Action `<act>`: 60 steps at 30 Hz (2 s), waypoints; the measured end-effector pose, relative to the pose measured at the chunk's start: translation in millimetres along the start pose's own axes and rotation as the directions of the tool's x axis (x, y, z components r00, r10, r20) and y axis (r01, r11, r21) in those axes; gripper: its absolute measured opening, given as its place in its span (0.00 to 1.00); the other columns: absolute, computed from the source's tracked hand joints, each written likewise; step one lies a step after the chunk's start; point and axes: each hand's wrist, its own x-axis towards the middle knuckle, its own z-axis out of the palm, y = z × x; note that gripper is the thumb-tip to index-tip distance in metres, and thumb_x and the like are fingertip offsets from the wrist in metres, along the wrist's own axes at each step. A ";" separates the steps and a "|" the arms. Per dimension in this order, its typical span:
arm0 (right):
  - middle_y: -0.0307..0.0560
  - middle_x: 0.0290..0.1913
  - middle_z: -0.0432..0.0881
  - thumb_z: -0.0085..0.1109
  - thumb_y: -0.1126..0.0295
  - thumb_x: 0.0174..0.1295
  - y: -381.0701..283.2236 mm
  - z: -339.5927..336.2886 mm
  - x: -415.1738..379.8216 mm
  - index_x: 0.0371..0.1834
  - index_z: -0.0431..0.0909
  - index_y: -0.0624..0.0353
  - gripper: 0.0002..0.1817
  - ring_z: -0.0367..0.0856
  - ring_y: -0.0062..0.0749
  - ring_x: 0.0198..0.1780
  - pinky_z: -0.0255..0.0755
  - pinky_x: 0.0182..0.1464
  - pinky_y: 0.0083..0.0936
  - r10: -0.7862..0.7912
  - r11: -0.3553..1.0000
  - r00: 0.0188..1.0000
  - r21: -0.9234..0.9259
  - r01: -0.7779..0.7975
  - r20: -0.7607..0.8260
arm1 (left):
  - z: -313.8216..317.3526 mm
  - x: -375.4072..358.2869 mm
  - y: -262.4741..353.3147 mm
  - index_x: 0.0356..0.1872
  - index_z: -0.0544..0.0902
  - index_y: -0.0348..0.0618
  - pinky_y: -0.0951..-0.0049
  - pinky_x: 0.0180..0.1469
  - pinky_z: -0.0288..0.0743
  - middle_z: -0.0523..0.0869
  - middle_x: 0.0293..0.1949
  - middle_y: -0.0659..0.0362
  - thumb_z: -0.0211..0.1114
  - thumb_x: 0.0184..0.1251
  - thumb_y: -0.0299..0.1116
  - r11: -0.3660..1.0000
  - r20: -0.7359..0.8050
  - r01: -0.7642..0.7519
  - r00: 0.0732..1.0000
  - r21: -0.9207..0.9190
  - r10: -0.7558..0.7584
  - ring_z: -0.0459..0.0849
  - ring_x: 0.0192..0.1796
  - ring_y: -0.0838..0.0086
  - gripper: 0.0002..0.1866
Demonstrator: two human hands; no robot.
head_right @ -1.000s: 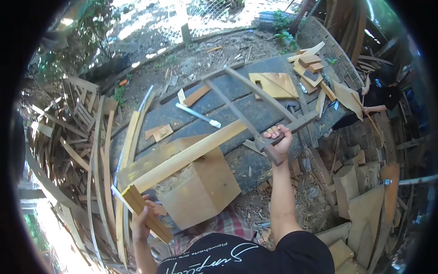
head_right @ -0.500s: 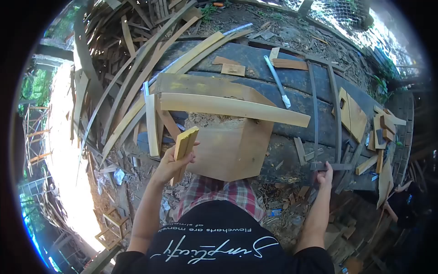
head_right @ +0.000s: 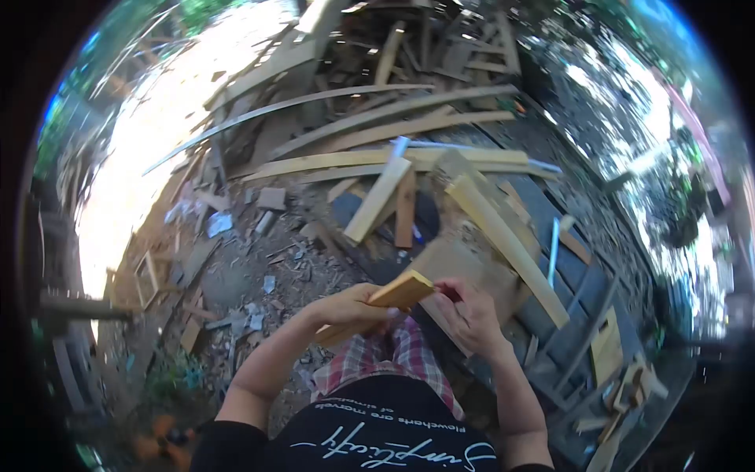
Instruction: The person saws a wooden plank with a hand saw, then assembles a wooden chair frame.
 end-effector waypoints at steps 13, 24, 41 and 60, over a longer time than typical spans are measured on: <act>0.57 0.34 0.78 0.55 0.77 0.62 -26.4 41.8 11.1 0.41 0.76 0.61 0.05 0.78 0.55 0.37 0.72 0.38 0.43 -0.300 0.811 0.722 -0.231 0.537 0.624 | 48.4 -65.0 -96.7 0.49 0.80 0.35 0.69 0.30 0.82 0.86 0.28 0.52 0.64 0.63 0.40 0.984 -0.453 0.034 0.890 0.175 0.050 0.87 0.26 0.68 0.20; 0.53 0.27 0.74 0.56 0.80 0.54 8.7 72.9 21.5 0.31 0.73 0.61 0.04 0.76 0.50 0.32 0.70 0.33 0.41 -0.545 0.678 0.513 -0.012 0.735 0.663 | 128.1 -65.5 -118.2 0.56 0.75 0.35 0.69 0.27 0.81 0.84 0.28 0.53 0.61 0.68 0.41 0.989 -0.694 -0.015 0.714 -0.146 -0.092 0.86 0.24 0.69 0.22; 0.58 0.69 0.66 0.47 0.61 0.63 158.9 -47.2 137.9 0.56 0.76 0.60 0.22 0.68 0.58 0.63 0.57 0.68 0.53 -0.422 0.076 0.819 -0.885 0.459 0.388 | 155.5 -68.8 -152.3 0.51 0.77 0.42 0.67 0.27 0.79 0.84 0.28 0.54 0.63 0.63 0.40 0.995 -0.958 -0.095 0.288 -0.033 -0.004 0.84 0.23 0.68 0.19; 0.66 0.61 0.70 0.58 0.56 0.66 108.1 -51.8 64.8 0.71 0.60 0.64 0.35 0.66 0.61 0.62 0.61 0.64 0.47 -0.332 0.729 0.886 -0.509 0.458 0.322 | 92.1 -27.2 -49.2 0.45 0.80 0.42 0.77 0.34 0.79 0.83 0.33 0.63 0.65 0.65 0.28 0.674 -0.993 -0.738 0.104 -0.036 0.061 0.83 0.32 0.80 0.09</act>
